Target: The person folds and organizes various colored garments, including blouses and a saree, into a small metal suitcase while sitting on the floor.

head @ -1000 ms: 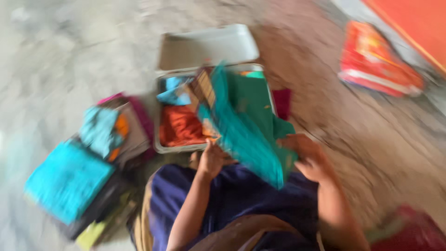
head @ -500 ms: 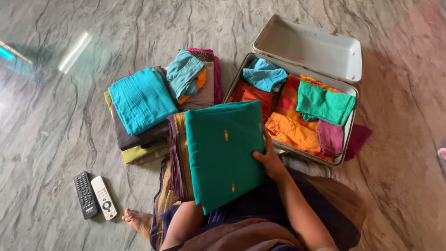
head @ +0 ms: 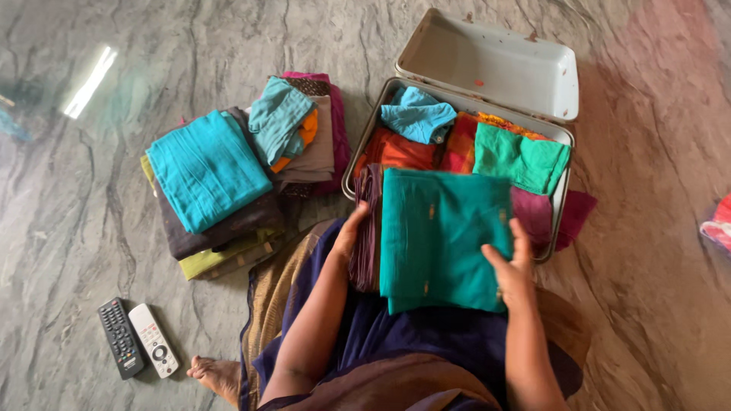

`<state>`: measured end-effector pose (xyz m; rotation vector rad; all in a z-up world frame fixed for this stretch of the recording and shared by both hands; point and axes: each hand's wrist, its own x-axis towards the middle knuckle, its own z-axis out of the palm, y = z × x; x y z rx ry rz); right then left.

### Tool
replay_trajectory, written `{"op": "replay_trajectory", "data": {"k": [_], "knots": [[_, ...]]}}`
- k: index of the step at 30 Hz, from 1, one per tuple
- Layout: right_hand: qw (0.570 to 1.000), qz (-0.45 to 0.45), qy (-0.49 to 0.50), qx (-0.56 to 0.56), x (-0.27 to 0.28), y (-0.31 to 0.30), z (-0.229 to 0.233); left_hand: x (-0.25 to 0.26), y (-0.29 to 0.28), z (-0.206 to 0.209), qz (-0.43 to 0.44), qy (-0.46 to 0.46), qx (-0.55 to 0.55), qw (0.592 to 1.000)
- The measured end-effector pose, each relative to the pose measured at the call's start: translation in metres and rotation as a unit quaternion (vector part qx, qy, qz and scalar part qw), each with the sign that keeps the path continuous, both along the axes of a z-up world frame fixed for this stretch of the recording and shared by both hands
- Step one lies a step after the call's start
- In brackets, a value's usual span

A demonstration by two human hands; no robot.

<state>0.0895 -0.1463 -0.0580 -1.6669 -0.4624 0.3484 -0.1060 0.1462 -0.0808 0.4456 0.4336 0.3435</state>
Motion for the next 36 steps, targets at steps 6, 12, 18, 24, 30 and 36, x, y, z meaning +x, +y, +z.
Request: {"op": "replay_trajectory", "data": {"k": [6, 12, 18, 24, 30, 36], "knots": [[0.945, -0.006, -0.101, -0.312, -0.016, 0.007, -0.029, 0.001, 0.006, -0.049, -0.063, 0.049, 0.053, 0.995], [0.804, 0.184, -0.372, -0.426, -0.073, 0.027, 0.012, 0.003, 0.011, -0.056, -0.058, 0.119, -0.042, 0.990], [0.862, 0.245, -0.351, -0.273, -0.139, 0.065, 0.015, 0.000, 0.003, -0.040, -0.064, 0.008, 0.003, 0.998], [0.815, 0.318, -0.368, -0.313, -0.137, 0.084, 0.032, 0.006, 0.002, -0.049, -0.023, 0.056, 0.297, 0.953], [0.798, 0.307, -0.322, -0.407, -0.116, 0.119, 0.024, 0.005, 0.002, -0.057, -0.028, 0.078, 0.209, 0.974], [0.836, 0.252, -0.301, -0.383, -0.107, 0.125, 0.038, 0.008, 0.004, -0.059, -0.019, 0.074, 0.246, 0.966]]}}
